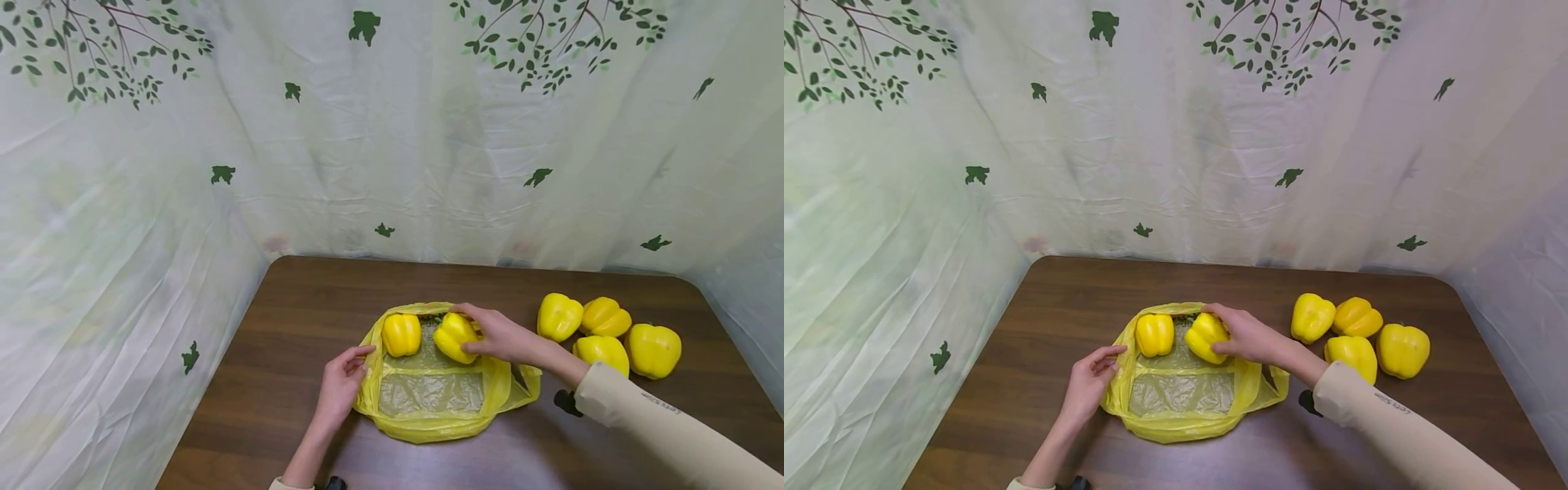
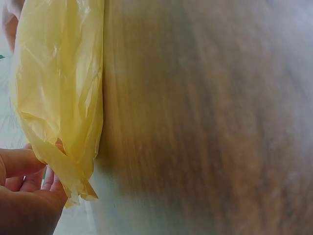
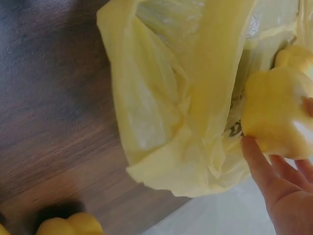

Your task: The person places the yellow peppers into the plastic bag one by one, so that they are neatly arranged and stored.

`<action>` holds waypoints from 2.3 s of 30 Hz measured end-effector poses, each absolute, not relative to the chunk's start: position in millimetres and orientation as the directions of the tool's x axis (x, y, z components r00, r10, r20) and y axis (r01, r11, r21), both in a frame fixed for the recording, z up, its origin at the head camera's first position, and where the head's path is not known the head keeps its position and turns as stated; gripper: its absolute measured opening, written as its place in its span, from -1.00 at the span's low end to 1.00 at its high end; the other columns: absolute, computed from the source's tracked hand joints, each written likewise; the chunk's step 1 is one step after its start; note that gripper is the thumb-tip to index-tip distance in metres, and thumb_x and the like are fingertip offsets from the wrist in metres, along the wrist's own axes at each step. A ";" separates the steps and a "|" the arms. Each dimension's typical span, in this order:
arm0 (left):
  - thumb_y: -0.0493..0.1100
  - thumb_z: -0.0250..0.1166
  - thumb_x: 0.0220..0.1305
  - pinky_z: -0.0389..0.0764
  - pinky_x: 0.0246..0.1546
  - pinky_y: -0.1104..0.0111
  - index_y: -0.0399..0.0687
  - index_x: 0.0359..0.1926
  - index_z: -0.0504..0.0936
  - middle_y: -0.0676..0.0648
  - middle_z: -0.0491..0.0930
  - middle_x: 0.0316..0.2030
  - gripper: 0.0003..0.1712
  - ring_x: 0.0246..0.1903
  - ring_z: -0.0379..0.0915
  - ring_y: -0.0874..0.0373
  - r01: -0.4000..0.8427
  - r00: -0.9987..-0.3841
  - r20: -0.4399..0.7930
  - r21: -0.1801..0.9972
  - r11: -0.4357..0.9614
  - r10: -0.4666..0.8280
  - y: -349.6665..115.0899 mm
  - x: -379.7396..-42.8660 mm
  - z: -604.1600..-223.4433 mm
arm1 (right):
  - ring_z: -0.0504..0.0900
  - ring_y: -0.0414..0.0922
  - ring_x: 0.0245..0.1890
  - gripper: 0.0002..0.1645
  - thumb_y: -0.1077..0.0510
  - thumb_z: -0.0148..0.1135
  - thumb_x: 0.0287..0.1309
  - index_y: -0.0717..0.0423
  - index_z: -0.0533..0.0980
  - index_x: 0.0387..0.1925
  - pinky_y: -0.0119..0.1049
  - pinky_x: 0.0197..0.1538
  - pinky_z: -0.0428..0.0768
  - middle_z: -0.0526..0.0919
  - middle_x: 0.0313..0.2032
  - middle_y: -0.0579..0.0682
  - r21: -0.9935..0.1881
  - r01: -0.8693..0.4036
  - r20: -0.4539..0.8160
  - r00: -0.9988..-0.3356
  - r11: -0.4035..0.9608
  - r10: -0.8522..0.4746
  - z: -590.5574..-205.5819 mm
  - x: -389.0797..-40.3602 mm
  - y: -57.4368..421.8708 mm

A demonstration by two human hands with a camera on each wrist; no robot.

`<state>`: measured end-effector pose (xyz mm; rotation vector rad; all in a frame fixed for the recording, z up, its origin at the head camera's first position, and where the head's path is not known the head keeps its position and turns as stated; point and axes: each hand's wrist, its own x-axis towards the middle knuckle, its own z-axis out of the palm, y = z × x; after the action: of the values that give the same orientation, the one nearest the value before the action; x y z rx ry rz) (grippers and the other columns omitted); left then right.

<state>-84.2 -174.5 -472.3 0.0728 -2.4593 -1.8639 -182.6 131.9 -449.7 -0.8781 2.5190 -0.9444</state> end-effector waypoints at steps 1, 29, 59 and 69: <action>-0.62 0.10 0.18 0.55 -0.18 0.41 -0.41 -0.01 0.64 -0.34 0.61 -0.08 -0.62 -0.17 0.54 -0.17 -0.002 -0.997 0.018 0.963 0.269 -0.072 -175.1 -85.2 -475.5 | 0.52 -0.09 -0.08 -0.21 0.15 0.39 0.14 0.10 0.28 0.37 -0.12 0.00 0.52 0.55 0.11 0.04 -0.673 -0.434 -0.070 -0.769 0.599 -0.636 -450.0 -182.4 131.2; -0.62 0.08 0.18 0.55 -0.16 0.37 -0.40 -0.03 0.65 -0.32 0.62 -0.10 -0.61 -0.18 0.52 -0.16 0.021 -0.997 0.040 0.962 0.274 -0.064 -173.0 -82.2 -473.9 | 0.50 0.03 0.12 -0.19 0.13 0.43 0.13 0.18 0.31 0.37 -0.03 0.13 0.50 0.44 0.20 0.09 -0.680 -0.416 0.038 -0.843 0.604 -0.537 -467.4 -181.8 115.4; -0.62 0.09 0.19 0.52 -0.17 0.44 -0.40 -0.02 0.65 -0.35 0.61 -0.08 -0.62 -0.15 0.52 -0.20 0.006 -0.998 0.023 0.968 0.251 -0.065 -171.5 -80.3 -472.3 | 0.45 -0.10 -0.34 -0.41 0.00 0.49 0.05 -0.02 0.48 0.11 -0.21 -0.28 0.49 0.50 -0.16 -0.02 -0.583 -0.388 0.038 -0.890 0.714 -0.454 -460.6 -185.5 99.3; -0.62 0.10 0.18 0.53 -0.18 0.44 -0.40 -0.02 0.65 -0.34 0.61 -0.11 -0.62 -0.16 0.52 -0.18 0.009 -0.997 0.027 0.966 0.257 -0.068 -170.9 -80.8 -472.8 | 0.49 -0.06 -0.30 -0.40 -0.04 0.49 0.03 0.02 0.47 0.07 -0.11 -0.20 0.49 0.49 -0.12 0.06 -0.588 -0.297 0.022 -0.935 0.752 -0.353 -460.0 -182.2 88.0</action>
<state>-80.8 -170.9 -472.8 0.0582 -2.4396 -1.8764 -182.2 88.0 -460.0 -0.5309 2.8549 -0.9355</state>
